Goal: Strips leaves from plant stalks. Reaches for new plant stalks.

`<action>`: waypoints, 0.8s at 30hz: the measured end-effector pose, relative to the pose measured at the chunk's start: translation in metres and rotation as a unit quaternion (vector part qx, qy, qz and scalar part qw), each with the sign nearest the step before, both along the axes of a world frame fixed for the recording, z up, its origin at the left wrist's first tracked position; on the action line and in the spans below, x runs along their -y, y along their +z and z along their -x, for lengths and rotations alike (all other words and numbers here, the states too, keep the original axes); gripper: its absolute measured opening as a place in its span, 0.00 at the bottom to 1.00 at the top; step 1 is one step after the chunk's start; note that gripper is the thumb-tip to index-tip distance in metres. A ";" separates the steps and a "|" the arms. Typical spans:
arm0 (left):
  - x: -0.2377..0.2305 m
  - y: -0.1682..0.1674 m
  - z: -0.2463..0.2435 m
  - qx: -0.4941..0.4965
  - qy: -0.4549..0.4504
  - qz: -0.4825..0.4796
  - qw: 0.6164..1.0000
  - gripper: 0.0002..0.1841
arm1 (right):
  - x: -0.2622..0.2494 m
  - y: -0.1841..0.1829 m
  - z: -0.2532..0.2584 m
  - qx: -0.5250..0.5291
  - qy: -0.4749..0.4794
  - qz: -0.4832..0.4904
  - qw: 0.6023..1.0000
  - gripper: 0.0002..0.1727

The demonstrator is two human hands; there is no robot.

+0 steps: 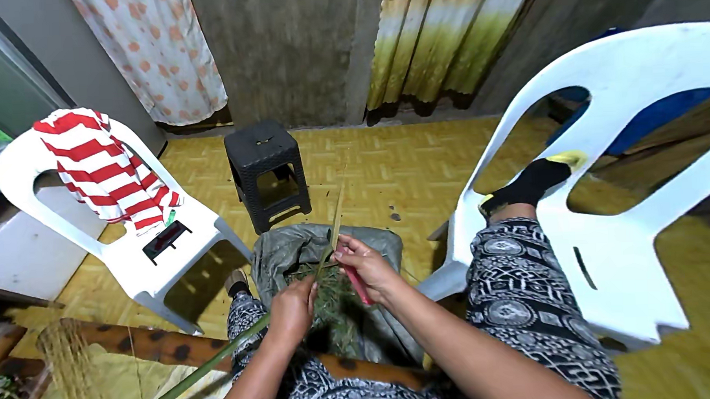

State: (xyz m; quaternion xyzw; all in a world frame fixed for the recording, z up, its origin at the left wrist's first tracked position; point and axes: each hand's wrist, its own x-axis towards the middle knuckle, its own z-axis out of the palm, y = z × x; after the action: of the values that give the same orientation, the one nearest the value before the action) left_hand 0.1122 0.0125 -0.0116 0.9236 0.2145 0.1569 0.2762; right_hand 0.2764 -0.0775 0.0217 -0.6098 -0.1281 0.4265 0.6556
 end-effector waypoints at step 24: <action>-0.019 -0.004 0.016 0.037 0.043 0.069 0.996 0.18 | -0.018 0.110 -0.095 0.154 -0.090 -0.053 0.983 0.23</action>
State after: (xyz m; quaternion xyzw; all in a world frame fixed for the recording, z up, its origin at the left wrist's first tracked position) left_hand 0.0958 0.0313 -0.0156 0.8858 0.2542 0.1872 0.3402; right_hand 0.3710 -0.0598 0.1320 -0.6415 -0.1948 0.2597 0.6951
